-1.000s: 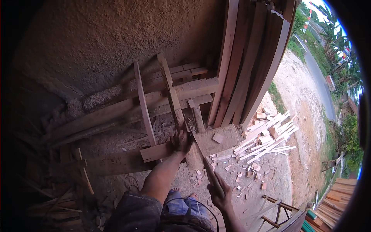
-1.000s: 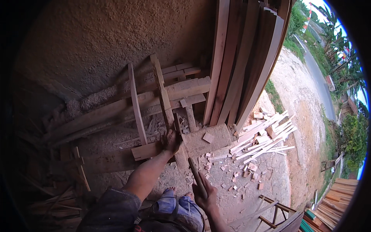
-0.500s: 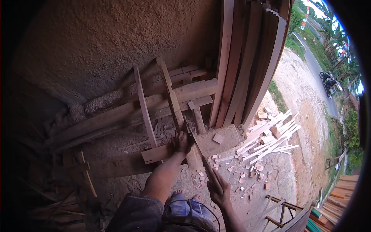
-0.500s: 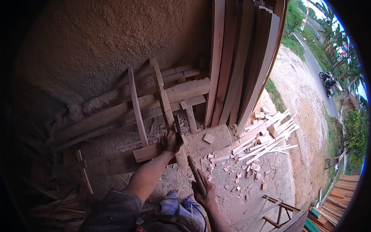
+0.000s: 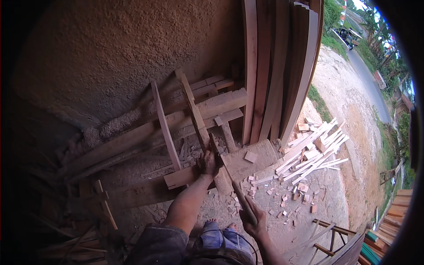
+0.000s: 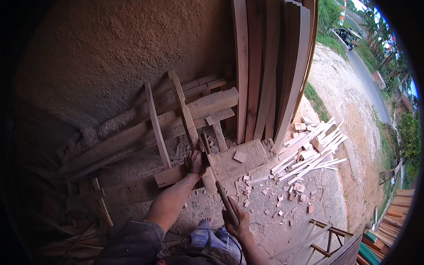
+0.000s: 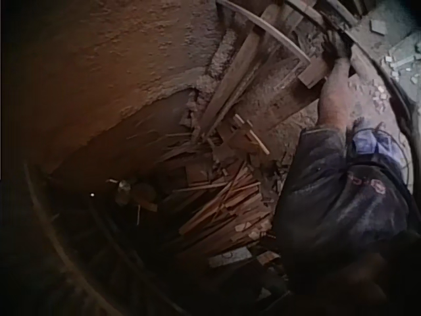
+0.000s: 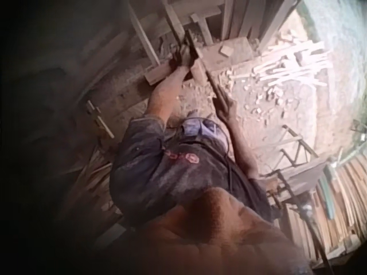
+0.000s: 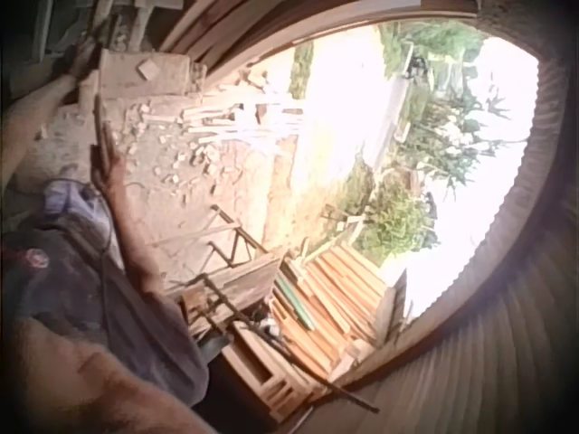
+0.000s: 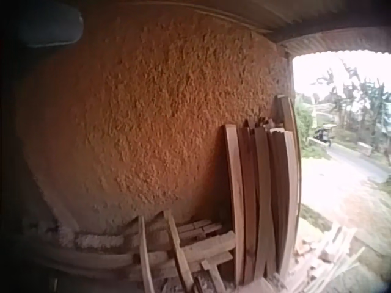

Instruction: The person uses a handsaw to cut a small wooden plank while holding it against a workbench by hand and with their foot.

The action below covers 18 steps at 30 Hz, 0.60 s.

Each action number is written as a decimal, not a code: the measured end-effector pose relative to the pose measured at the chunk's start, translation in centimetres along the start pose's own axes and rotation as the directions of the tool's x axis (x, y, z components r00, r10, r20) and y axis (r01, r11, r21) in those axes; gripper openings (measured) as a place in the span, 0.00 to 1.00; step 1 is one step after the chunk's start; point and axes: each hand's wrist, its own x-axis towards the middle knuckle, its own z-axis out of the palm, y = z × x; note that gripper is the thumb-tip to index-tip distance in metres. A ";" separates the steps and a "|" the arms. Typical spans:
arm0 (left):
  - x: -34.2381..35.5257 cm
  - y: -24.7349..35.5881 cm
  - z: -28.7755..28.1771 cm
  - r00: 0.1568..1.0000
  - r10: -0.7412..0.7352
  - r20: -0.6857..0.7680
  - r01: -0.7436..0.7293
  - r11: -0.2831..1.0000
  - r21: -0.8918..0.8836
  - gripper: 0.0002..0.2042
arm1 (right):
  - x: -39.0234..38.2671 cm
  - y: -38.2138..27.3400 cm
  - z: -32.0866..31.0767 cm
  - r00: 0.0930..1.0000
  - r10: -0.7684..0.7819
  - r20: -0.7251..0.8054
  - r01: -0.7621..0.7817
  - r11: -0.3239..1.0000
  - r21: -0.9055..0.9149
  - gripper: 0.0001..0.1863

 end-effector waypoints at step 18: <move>1.7 -3.3 3.9 0.996 0.015 -0.086 -0.016 1.000 -0.011 0.15 | 3.1 -0.1 1.3 0.976 -0.216 -0.001 0.216 0.976 0.001 0.28</move>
